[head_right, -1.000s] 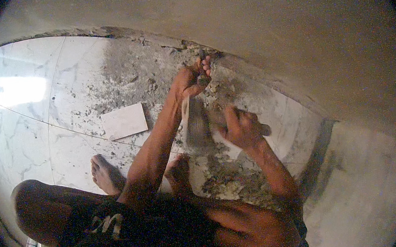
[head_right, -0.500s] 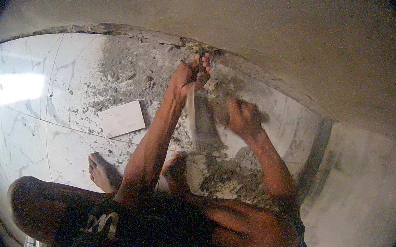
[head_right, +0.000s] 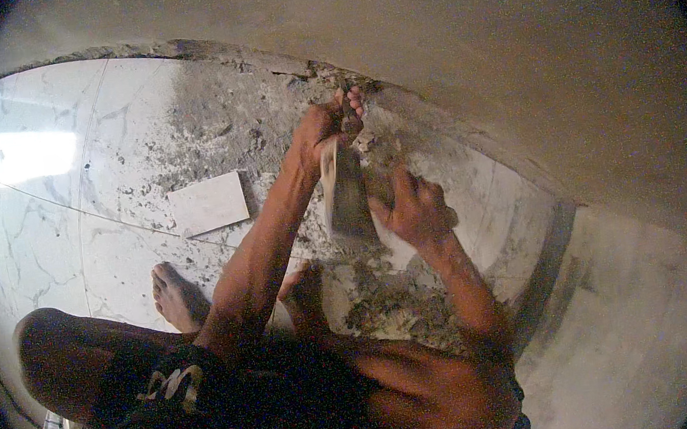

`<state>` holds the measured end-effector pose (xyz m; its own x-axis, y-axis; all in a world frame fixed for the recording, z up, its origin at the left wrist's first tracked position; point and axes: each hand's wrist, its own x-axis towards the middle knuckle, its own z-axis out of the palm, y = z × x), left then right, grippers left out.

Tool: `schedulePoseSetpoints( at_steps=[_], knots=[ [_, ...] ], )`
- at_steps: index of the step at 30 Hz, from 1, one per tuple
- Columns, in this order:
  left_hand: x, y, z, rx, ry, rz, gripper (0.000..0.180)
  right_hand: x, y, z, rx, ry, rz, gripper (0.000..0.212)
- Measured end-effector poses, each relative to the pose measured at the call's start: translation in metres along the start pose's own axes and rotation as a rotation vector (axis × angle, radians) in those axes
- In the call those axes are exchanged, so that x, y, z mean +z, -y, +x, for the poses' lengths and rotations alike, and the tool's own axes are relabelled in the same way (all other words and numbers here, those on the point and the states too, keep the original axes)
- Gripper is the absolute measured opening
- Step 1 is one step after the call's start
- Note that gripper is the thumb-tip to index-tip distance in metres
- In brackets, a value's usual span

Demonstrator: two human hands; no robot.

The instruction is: The person sits on the floor and uses a scraper to remove old adhesive or debris from the edge of a tiled floor. The person repeatedly scrapes the same area along the wall base, clearing away residue.

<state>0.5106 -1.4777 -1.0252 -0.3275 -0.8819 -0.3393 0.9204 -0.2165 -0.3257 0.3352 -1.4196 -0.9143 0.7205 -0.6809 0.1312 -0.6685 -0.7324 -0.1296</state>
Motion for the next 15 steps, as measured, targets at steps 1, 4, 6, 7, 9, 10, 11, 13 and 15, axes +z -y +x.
schedulePoseSetpoints(
  at_steps=[1, 4, 6, 7, 9, 10, 11, 13, 15],
  knots=[
    [-0.001, 0.001, 0.001, -0.021, -0.011, -0.029, 0.023, -0.004, 0.007, -0.008, -0.046, -0.140, 0.215, 0.030],
    [-0.001, 0.008, 0.012, -0.061, 0.154, 0.043, 0.025, 0.005, -0.029, -0.011, -0.046, -0.057, 0.090, 0.027],
    [-0.001, -0.003, 0.011, 0.014, 0.042, 0.017, 0.025, 0.016, -0.022, 0.015, 0.156, 0.051, 0.010, 0.027],
    [-0.001, -0.007, 0.010, 0.047, -0.011, -0.005, 0.025, 0.014, -0.017, 0.016, 0.100, 0.028, 0.063, 0.029],
    [-0.007, -0.008, 0.001, 0.020, 0.038, 0.017, 0.019, 0.007, -0.001, 0.006, -0.004, -0.010, 0.168, 0.037],
    [0.000, 0.002, 0.005, 0.007, 0.031, 0.020, 0.019, -0.011, 0.009, 0.004, -0.080, -0.132, 0.247, 0.023],
    [0.004, 0.007, 0.005, 0.007, 0.011, 0.038, 0.019, -0.009, -0.002, -0.004, -0.086, -0.111, 0.203, 0.023],
    [0.008, 0.007, 0.005, 0.015, -0.008, 0.011, 0.019, 0.003, -0.018, -0.005, -0.104, -0.078, 0.138, 0.022],
    [0.007, 0.005, 0.000, 0.040, -0.036, 0.012, 0.019, 0.004, -0.010, 0.008, 0.243, 0.211, 0.015, 0.022]
  ],
)
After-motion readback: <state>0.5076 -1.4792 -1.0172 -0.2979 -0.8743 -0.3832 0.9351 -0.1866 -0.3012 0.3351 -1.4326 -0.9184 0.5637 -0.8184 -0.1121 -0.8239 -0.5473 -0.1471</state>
